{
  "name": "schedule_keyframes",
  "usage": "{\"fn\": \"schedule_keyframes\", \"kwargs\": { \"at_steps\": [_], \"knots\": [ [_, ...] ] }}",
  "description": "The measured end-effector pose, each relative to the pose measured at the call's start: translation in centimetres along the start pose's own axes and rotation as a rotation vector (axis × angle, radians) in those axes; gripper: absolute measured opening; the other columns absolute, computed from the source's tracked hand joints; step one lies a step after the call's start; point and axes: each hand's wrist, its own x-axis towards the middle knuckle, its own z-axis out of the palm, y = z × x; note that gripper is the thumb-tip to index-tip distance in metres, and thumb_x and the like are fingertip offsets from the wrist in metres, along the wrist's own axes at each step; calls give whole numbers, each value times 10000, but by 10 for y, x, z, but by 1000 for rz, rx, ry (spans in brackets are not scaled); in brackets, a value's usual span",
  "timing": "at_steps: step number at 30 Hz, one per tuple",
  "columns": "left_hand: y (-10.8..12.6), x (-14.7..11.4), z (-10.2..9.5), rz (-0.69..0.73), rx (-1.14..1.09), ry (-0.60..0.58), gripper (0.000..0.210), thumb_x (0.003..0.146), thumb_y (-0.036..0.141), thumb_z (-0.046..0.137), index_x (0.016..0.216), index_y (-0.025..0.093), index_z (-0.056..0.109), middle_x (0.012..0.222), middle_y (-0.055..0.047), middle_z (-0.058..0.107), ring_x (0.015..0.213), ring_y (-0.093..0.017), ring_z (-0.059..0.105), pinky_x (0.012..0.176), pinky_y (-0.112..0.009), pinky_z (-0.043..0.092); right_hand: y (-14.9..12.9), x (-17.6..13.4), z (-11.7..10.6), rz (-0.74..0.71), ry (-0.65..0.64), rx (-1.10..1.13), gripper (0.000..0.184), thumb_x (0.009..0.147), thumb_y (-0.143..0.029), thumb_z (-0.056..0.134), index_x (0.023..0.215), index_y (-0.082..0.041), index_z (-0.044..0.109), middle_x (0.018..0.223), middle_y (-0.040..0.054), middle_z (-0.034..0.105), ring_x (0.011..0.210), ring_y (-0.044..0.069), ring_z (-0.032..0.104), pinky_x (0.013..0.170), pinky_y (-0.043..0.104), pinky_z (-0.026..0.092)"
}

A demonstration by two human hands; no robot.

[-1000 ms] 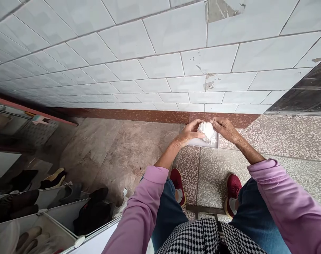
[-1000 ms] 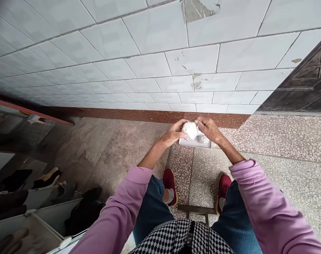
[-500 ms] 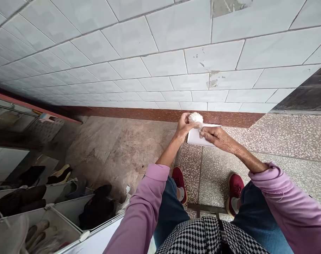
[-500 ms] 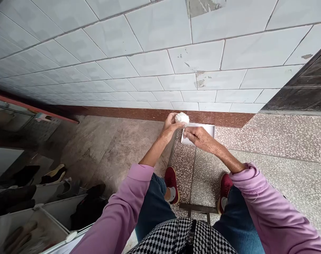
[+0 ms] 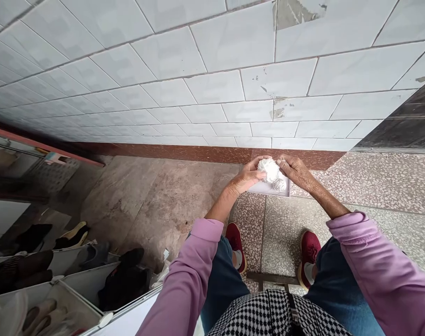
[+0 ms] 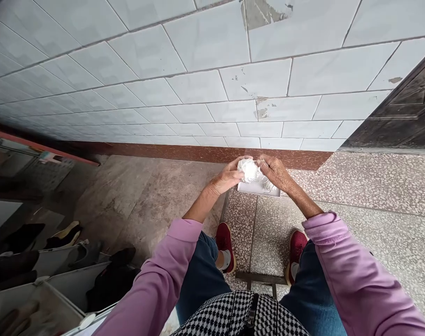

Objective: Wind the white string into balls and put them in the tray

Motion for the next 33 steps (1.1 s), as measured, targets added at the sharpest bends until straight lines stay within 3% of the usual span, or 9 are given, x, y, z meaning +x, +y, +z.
{"fn": "schedule_keyframes", "kwargs": {
  "at_steps": [5, 10, 14, 17, 19, 22, 25, 30, 33],
  "knots": [
    [-1, -3, 0, -11, 14, -1, 659, 567, 394, 1068, 1123, 171, 794, 1091, -99, 813, 1071, -284, 766, 1009, -423, 577, 6, 1, 6, -7, 19, -8, 583, 1047, -770, 567, 792, -245, 561, 687, -5, 539, 669, 171, 476, 631, 319, 368],
    [-2, -1, -6, 17, -29, 82, 664, 563, 406, 1067, 1129, 177, 805, 1072, -103, 830, 1087, -310, 787, 1014, -458, 600, 11, 1, -13, 120, -266, 220, 512, 985, -730, 691, 892, -227, 674, 637, -52, 488, 553, 122, 369, 547, 292, 290],
    [1, 3, -16, 101, -54, 220, 643, 550, 369, 1067, 1105, 193, 794, 1029, -68, 822, 1065, -285, 786, 986, -437, 616, 20, -1, -26, 156, -442, 25, 303, 940, -462, 790, 1100, -205, 795, 732, 2, 671, 622, 159, 554, 621, 320, 427],
    [6, 4, -21, 168, -64, 298, 652, 552, 366, 1062, 1122, 210, 785, 1055, -51, 829, 1075, -254, 788, 990, -403, 615, 32, -5, -31, 205, -390, -349, 364, 831, -210, 794, 1191, -197, 846, 996, 118, 835, 911, 290, 768, 849, 439, 593],
    [9, 3, -23, 184, -57, 320, 656, 556, 374, 1057, 1130, 217, 783, 1070, -50, 835, 1092, -247, 790, 1001, -390, 611, 39, -7, -34, 225, -358, -454, 495, 796, -130, 761, 1277, -203, 853, 1246, 174, 848, 1151, 373, 789, 1021, 538, 619],
    [10, 3, -22, 179, -43, 322, 660, 550, 381, 1056, 1124, 216, 777, 1070, -50, 833, 1112, -252, 790, 1010, -385, 605, 39, -5, -35, 151, -339, -225, 584, 855, -139, 700, 1421, -240, 804, 1442, 153, 806, 1339, 381, 753, 1132, 578, 627],
    [8, 4, -18, 163, -13, 299, 656, 556, 387, 1056, 1123, 214, 773, 1063, -37, 820, 1085, -235, 783, 998, -372, 598, 29, 0, -25, 31, -218, 77, 581, 965, -240, 674, 1544, -272, 713, 1540, 123, 766, 1444, 349, 712, 1205, 570, 604],
    [3, 5, -10, 103, 20, 234, 659, 540, 396, 1073, 1091, 198, 771, 1036, -38, 798, 1026, -234, 772, 974, -396, 603, 15, 4, 4, 8, -56, 99, 486, 1009, -395, 726, 1461, -216, 721, 1501, 184, 770, 1357, 368, 750, 1149, 579, 615],
    [3, 5, -8, 82, 28, 210, 677, 541, 411, 1076, 1101, 193, 763, 1044, -58, 803, 1073, -270, 777, 1012, -435, 603, 12, 3, 15, 6, -93, 112, 326, 1035, -468, 695, 1205, -198, 762, 1047, 116, 841, 975, 283, 806, 919, 456, 656]
  ]
}}
